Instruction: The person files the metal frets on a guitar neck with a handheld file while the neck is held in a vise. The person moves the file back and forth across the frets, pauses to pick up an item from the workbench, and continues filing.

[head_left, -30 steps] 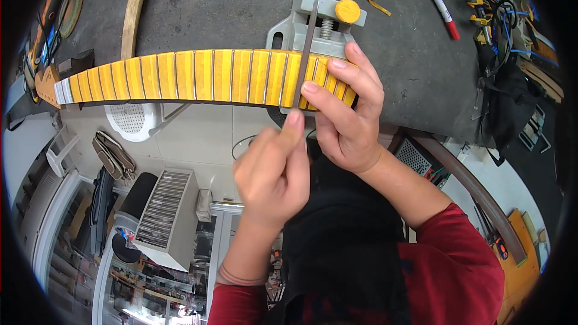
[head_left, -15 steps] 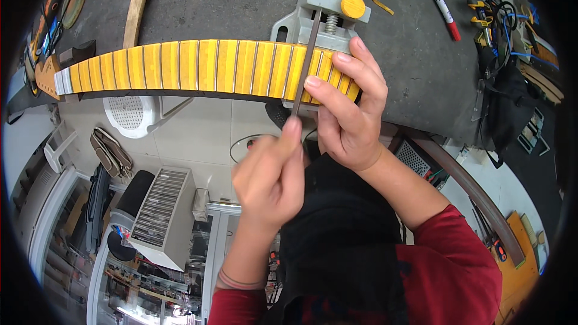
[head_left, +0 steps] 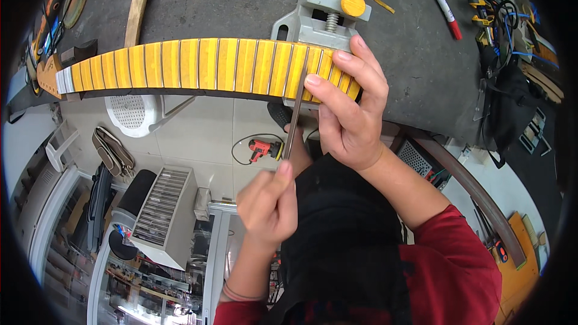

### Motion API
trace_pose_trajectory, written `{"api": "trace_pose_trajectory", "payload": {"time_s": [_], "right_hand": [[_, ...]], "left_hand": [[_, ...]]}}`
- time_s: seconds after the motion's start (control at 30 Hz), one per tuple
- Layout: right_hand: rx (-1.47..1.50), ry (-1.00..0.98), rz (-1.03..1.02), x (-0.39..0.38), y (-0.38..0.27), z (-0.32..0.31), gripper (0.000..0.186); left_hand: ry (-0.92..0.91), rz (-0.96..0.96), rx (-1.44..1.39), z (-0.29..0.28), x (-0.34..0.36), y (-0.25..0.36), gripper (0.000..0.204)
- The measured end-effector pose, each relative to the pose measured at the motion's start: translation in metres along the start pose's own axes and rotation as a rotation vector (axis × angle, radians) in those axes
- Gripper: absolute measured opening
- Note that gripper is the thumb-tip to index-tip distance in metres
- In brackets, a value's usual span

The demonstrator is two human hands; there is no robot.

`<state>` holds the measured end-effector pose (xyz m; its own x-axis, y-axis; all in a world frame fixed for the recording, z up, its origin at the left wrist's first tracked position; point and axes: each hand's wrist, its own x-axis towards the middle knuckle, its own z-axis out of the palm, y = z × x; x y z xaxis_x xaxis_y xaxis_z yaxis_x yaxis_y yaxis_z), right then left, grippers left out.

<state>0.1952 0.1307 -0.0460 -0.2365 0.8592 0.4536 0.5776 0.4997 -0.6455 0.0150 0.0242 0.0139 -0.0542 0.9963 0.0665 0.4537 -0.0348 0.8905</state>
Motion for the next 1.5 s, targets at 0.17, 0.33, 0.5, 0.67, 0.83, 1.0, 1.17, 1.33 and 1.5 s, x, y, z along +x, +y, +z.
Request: {"api": "trace_pose_trajectory", "payload": {"time_s": [0.17,0.33,0.5,0.67,0.83,1.0,1.17,1.33,1.5], "right_hand": [[-0.002,-0.003,-0.006,0.000,-0.001,0.002,0.066],[0.010,0.015,-0.024,-0.001,0.004,0.002,0.063],[0.040,0.001,-0.075,-0.004,0.006,0.001,0.058],[0.061,0.017,-0.087,0.001,0.006,0.004,0.056],[0.047,0.018,-0.109,-0.003,0.011,0.001,0.058],[0.044,0.020,-0.100,-0.003,0.008,0.001,0.060],[0.047,0.018,-0.094,-0.002,0.007,0.001,0.063],[0.026,0.013,-0.104,-0.002,0.009,0.000,0.064],[0.044,0.036,-0.122,0.002,0.006,0.005,0.064]], "left_hand": [[0.080,0.033,-0.034,0.019,0.044,0.000,0.042],[0.042,0.045,0.110,0.015,0.031,-0.005,0.047],[0.013,0.100,0.215,0.005,-0.012,-0.002,0.044],[0.078,0.121,0.175,0.025,0.054,-0.009,0.051],[0.026,0.083,0.155,0.004,-0.019,-0.011,0.048],[0.044,0.074,0.017,0.016,0.029,-0.005,0.036],[0.093,0.064,-0.031,0.014,0.014,-0.013,0.039],[0.012,0.014,-0.034,-0.001,-0.014,-0.011,0.032],[0.074,0.060,-0.077,0.016,0.043,-0.012,0.035]]}}
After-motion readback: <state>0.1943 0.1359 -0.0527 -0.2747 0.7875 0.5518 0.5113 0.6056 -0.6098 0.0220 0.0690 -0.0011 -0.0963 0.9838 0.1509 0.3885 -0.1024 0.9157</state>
